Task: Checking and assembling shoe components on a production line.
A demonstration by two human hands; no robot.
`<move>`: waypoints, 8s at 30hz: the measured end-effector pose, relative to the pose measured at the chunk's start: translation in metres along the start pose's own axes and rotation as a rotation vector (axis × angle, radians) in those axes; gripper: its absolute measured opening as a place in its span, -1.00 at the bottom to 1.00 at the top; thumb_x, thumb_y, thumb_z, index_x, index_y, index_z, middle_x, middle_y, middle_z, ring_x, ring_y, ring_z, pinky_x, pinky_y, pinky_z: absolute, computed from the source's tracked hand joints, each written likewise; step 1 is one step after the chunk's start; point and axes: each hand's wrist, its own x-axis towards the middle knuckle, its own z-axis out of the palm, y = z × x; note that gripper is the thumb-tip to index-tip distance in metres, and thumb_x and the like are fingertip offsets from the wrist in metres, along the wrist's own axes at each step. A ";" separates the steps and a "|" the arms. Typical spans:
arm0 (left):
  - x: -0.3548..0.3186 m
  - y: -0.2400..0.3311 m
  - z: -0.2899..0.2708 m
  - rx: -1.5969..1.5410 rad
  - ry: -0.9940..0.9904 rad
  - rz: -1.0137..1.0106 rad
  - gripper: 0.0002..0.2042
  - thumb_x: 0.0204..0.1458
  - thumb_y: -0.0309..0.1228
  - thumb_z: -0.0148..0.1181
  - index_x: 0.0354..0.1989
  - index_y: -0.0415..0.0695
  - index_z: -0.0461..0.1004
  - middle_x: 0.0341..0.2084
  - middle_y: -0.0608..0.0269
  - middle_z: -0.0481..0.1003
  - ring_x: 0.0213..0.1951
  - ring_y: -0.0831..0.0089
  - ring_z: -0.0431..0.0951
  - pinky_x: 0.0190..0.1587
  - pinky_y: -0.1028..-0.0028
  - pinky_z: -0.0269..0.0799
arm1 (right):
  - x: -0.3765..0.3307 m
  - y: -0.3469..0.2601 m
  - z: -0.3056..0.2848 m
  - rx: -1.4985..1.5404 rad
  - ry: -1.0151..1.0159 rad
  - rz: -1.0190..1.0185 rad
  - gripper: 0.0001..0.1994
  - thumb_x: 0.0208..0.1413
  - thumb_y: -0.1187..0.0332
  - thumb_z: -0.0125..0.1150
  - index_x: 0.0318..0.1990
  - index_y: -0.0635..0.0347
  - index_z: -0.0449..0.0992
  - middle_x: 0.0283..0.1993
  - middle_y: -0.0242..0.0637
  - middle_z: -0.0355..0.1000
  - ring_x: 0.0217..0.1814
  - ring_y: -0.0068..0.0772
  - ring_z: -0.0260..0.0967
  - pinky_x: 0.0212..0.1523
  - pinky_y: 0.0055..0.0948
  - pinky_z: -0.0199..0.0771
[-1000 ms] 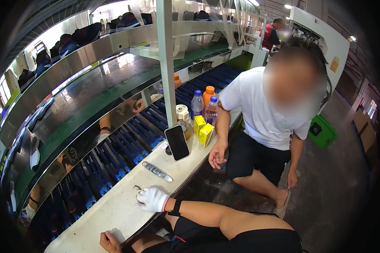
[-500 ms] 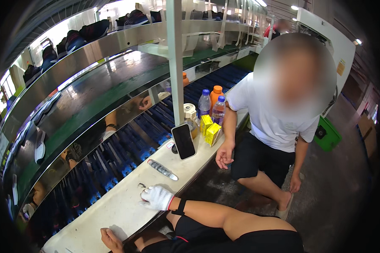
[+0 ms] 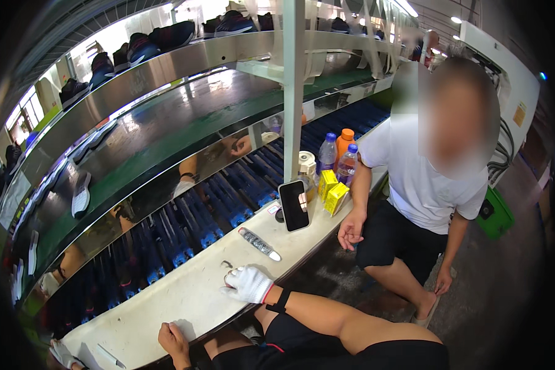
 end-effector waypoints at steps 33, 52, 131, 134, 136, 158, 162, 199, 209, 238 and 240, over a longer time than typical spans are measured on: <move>0.002 0.034 -0.012 0.127 0.028 0.076 -0.71 0.15 -0.24 0.25 -0.55 -0.13 0.54 -0.52 -0.05 0.58 -0.40 -0.15 0.61 -0.28 -0.10 0.51 | -0.004 0.004 0.007 -0.019 0.085 -0.044 -0.72 0.12 0.13 0.53 -0.47 0.01 0.56 -0.46 -0.20 0.54 -0.36 0.02 0.57 -0.27 -0.01 0.57; -0.012 -0.007 0.000 0.090 0.036 0.120 -0.63 0.40 -0.41 0.15 -0.51 -0.26 0.29 -0.62 -0.10 0.28 -0.56 -0.05 0.28 -0.44 0.07 0.19 | -0.006 -0.011 0.002 -0.018 -0.002 0.020 -0.66 0.33 -0.01 0.29 -0.31 0.06 0.59 -0.27 -0.07 0.62 -0.19 0.07 0.64 -0.08 0.03 0.65; 0.002 -0.052 0.002 0.010 -0.095 0.027 -0.87 0.44 -0.40 0.06 -0.04 -0.20 0.43 -0.41 0.12 0.41 -0.40 0.25 0.39 -0.26 0.28 0.42 | 0.002 -0.013 0.015 -0.046 0.002 0.045 -0.66 0.23 0.02 0.34 -0.29 0.15 0.61 -0.29 -0.13 0.61 -0.15 -0.01 0.62 -0.04 -0.01 0.60; 0.001 -0.045 0.005 0.092 -0.043 0.118 -0.74 0.48 -0.36 0.09 -0.28 -0.23 0.35 -0.52 0.11 0.29 -0.47 0.27 0.29 -0.34 0.24 0.32 | 0.002 -0.012 0.010 -0.046 -0.008 0.049 -0.66 0.25 0.02 0.32 -0.29 0.14 0.61 -0.27 -0.12 0.63 -0.12 0.00 0.63 -0.02 -0.02 0.62; 0.002 -0.050 0.003 0.162 -0.097 0.141 -0.66 0.50 -0.33 0.10 -0.37 -0.24 0.29 -0.56 0.11 0.24 -0.49 0.27 0.25 -0.37 0.23 0.27 | 0.002 -0.014 0.008 -0.026 -0.027 0.064 -0.66 0.26 0.02 0.31 -0.28 0.14 0.63 -0.25 -0.11 0.65 -0.08 0.01 0.64 0.02 -0.01 0.63; 0.245 0.025 0.032 0.428 -0.321 -0.080 -0.30 0.18 -0.05 0.40 0.36 -0.32 0.45 0.21 -0.34 0.58 0.22 -0.22 0.61 0.29 0.00 0.55 | 0.006 0.000 0.004 -0.140 0.036 -0.114 -0.70 0.30 0.06 0.32 -0.35 0.08 0.61 -0.31 -0.21 0.59 -0.24 -0.10 0.61 -0.18 -0.06 0.62; 0.246 -0.010 0.064 0.314 -0.565 -0.030 -0.56 0.34 -0.15 0.24 0.19 -0.27 0.59 0.12 -0.29 0.65 0.23 -0.21 0.63 0.27 -0.02 0.56 | 0.004 0.002 0.009 0.064 -0.090 -0.041 -0.81 0.31 0.21 0.23 -0.29 0.01 0.68 -0.31 -0.11 0.62 -0.22 0.02 0.64 -0.14 0.00 0.66; 0.081 0.146 -0.019 -0.063 -0.378 0.492 -0.53 0.30 -0.44 0.31 0.38 -0.21 0.52 -0.04 -0.23 0.63 -0.09 -0.15 0.67 0.00 0.09 0.61 | 0.358 -0.072 -0.142 -0.001 0.170 -0.050 -0.62 0.16 0.02 0.37 -0.07 0.11 0.78 -0.02 0.03 0.72 0.10 0.13 0.68 0.21 0.00 0.64; 0.000 0.139 0.016 -0.869 -0.259 0.369 -0.41 0.18 -0.73 0.35 0.39 -0.14 0.40 0.11 -0.18 0.61 0.00 0.05 0.73 0.11 0.17 0.68 | 0.292 -0.082 -0.144 -0.002 0.218 -0.334 -0.65 0.11 0.07 0.36 -0.22 0.20 0.70 -0.16 0.11 0.63 0.00 0.24 0.61 0.02 0.07 0.63; -0.023 0.187 -0.053 -0.550 -0.164 0.270 -0.72 0.23 -0.32 0.54 -0.23 -0.28 0.59 0.16 -0.28 0.67 -0.22 0.23 0.80 -0.23 0.42 0.68 | -0.063 -0.109 -0.052 1.107 0.260 0.050 -0.64 0.24 0.26 0.63 -0.04 0.22 0.54 0.46 0.30 0.45 0.22 -0.16 0.64 0.19 -0.30 0.62; -0.024 0.186 -0.051 -0.511 -0.124 0.278 -0.67 0.16 -0.27 0.60 -0.26 -0.25 0.58 0.13 -0.20 0.69 -0.36 0.27 0.74 -0.38 0.44 0.60 | -0.066 -0.108 -0.048 1.099 0.251 0.043 -0.64 0.25 0.25 0.63 -0.03 0.19 0.53 0.45 0.31 0.46 0.20 -0.12 0.67 0.18 -0.27 0.65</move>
